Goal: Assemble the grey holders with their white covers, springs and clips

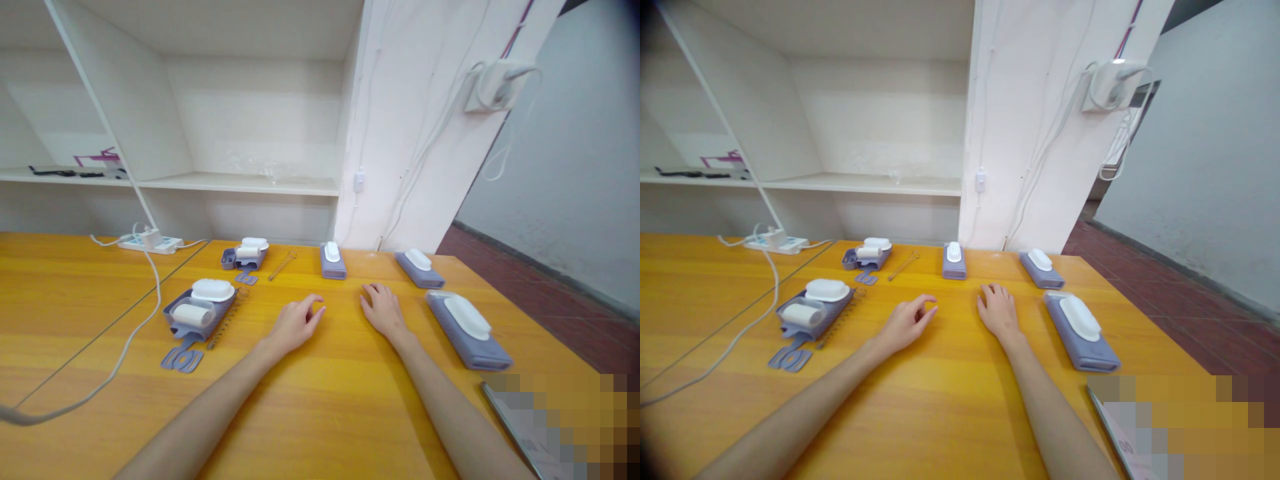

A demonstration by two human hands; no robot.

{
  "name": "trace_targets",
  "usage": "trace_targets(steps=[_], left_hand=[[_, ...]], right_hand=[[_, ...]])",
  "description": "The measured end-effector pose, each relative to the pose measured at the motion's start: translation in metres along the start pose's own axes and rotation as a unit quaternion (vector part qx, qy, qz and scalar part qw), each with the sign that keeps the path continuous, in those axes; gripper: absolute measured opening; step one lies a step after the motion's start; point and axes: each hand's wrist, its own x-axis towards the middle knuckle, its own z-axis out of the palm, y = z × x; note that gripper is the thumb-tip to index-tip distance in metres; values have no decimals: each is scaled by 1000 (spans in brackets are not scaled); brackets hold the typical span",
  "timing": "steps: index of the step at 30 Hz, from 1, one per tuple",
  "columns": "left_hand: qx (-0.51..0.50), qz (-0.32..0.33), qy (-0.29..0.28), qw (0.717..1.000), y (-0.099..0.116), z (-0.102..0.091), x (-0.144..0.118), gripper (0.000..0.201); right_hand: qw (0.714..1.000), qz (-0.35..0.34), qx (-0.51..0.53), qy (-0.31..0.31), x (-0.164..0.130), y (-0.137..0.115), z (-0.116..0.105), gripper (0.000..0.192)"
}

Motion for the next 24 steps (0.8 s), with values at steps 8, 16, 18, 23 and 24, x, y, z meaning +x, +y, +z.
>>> trace_targets(steps=[8,16,18,23,24], left_hand=[[252,-22,42,967,34,-22,-1,29],[461,-74,118,876,14,-94,-29,43],[499,-126,141,846,2,-110,-41,53],[514,-205,149,819,-20,-129,-53,70],[510,-219,152,818,-23,-130,-52,73]], right_hand=[[1000,-4,6,9,0,1,1,33],[1000,-7,2,10,0,1,2,33],[1000,-7,2,7,0,1,2,33],[1000,-8,4,7,0,1,2,33],[1000,-9,4,8,0,1,2,33]])
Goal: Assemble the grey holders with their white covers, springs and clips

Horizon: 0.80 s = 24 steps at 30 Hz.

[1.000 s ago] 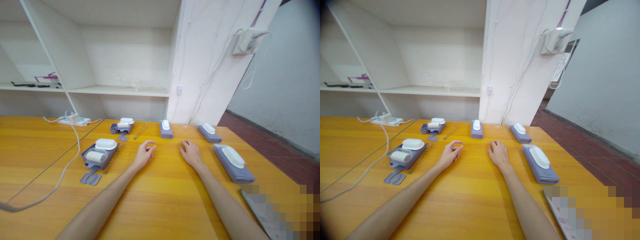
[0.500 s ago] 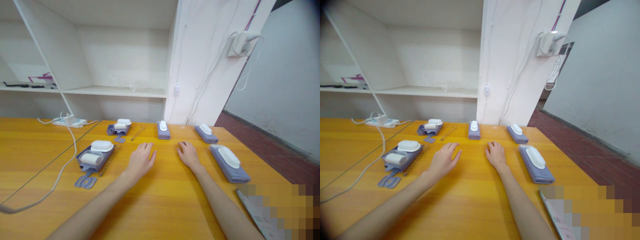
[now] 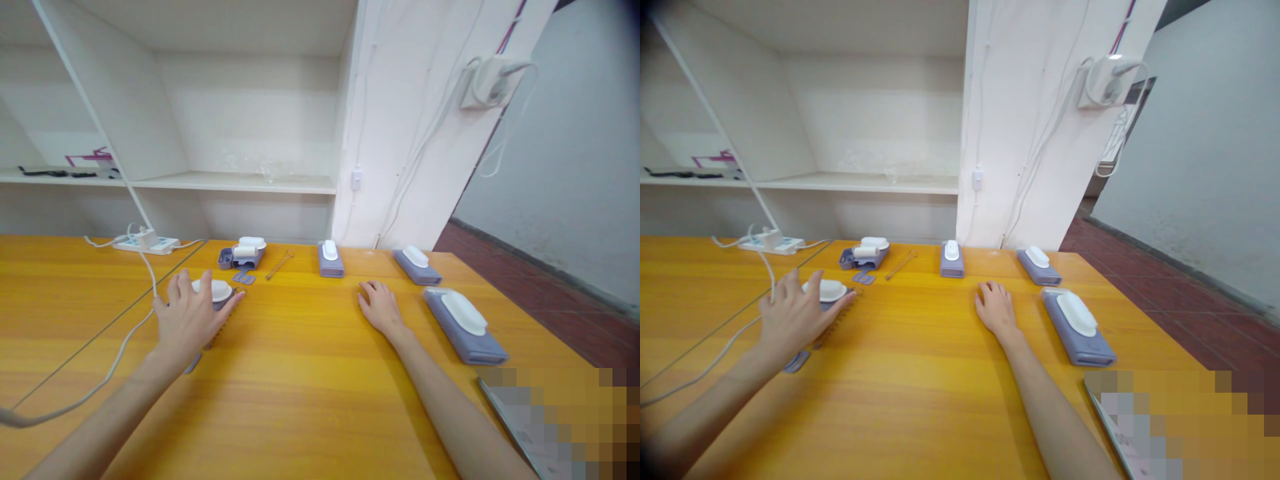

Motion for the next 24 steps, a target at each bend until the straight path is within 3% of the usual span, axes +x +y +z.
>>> trace_targets(steps=[3,8,10,19,24], left_hand=[[-5,-26,-28,999,-1,7,9,80],[-7,-48,-157,986,-3,19,21,83],[0,-40,-176,984,-5,22,23,81],[11,-13,-144,989,-6,17,23,64],[-21,27,-103,994,21,1,20,59]], right_hand=[[1000,0,1,0,0,0,0,33],[1000,7,1,-10,1,0,0,33],[1000,6,0,-12,1,0,-1,33],[1000,3,8,-3,0,1,-1,33],[1000,5,5,-6,0,0,-2,32]])
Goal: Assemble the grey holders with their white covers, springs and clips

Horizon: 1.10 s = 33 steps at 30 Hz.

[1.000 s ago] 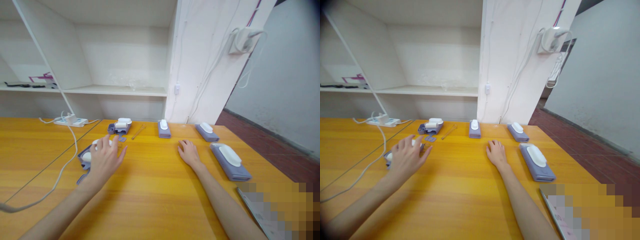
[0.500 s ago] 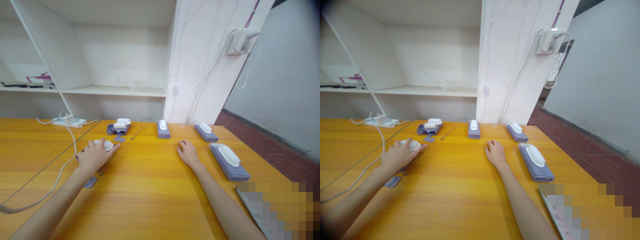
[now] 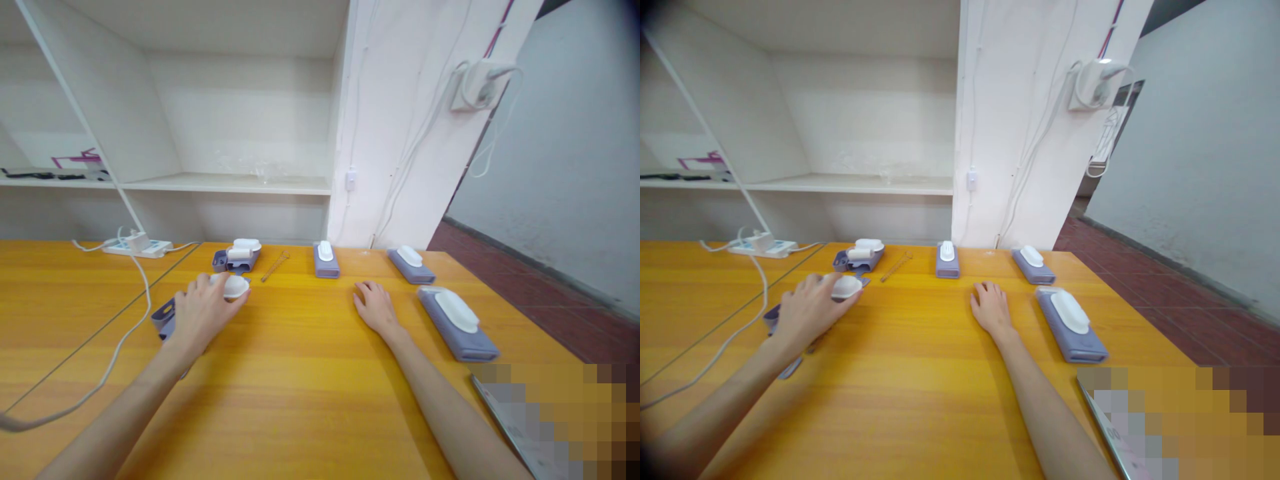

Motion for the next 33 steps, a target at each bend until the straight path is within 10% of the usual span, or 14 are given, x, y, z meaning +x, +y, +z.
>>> trace_targets(steps=[11,19,26,33], left_hand=[[-136,190,-65,970,129,12,-21,45],[-202,281,-33,937,184,24,-26,50],[-256,354,55,898,198,16,-26,64],[-253,360,52,896,161,12,-26,58]], right_hand=[[1000,5,-6,-6,0,-2,-2,33],[1000,10,4,-8,0,-3,-3,34],[990,50,131,28,10,6,0,34],[976,-2,192,102,14,-20,-28,43]])
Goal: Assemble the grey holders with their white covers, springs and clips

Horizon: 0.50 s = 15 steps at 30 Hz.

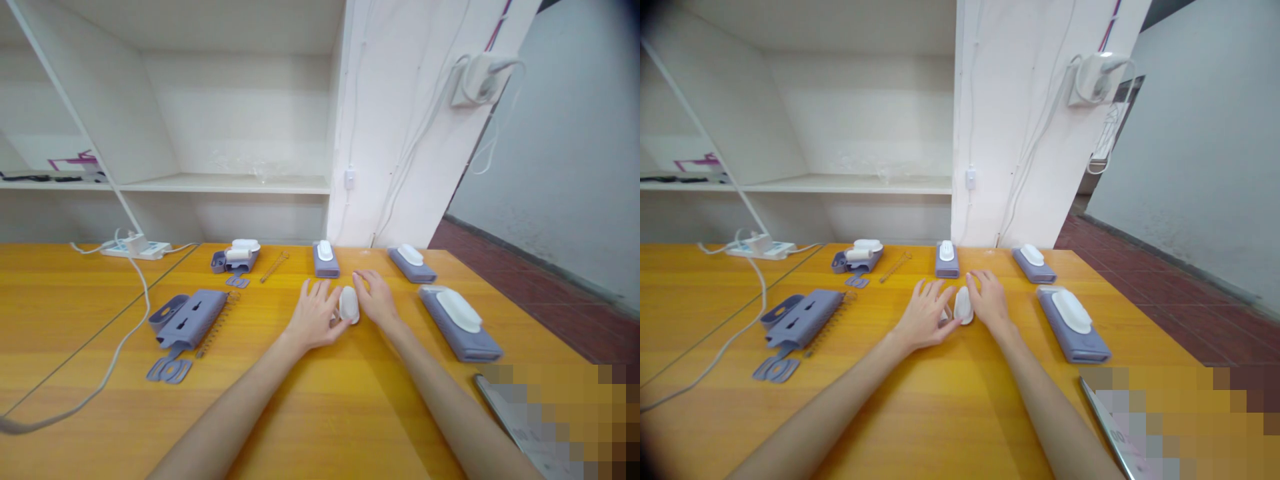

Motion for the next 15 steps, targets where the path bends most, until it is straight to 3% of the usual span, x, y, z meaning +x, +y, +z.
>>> trace_targets(steps=[3,7,11,15], left_hand=[[40,-50,14,998,-19,-14,-11,46],[141,-155,29,977,-54,-35,-27,49],[227,-261,8,938,-92,-56,-49,51],[281,-328,-33,901,-122,-71,-76,55]], right_hand=[[996,-24,-64,-49,-8,-33,-5,46],[979,-80,-135,-127,-26,-66,-3,61],[966,-83,-174,-170,-36,-69,7,51],[964,-41,-211,-157,-35,-55,12,40]])
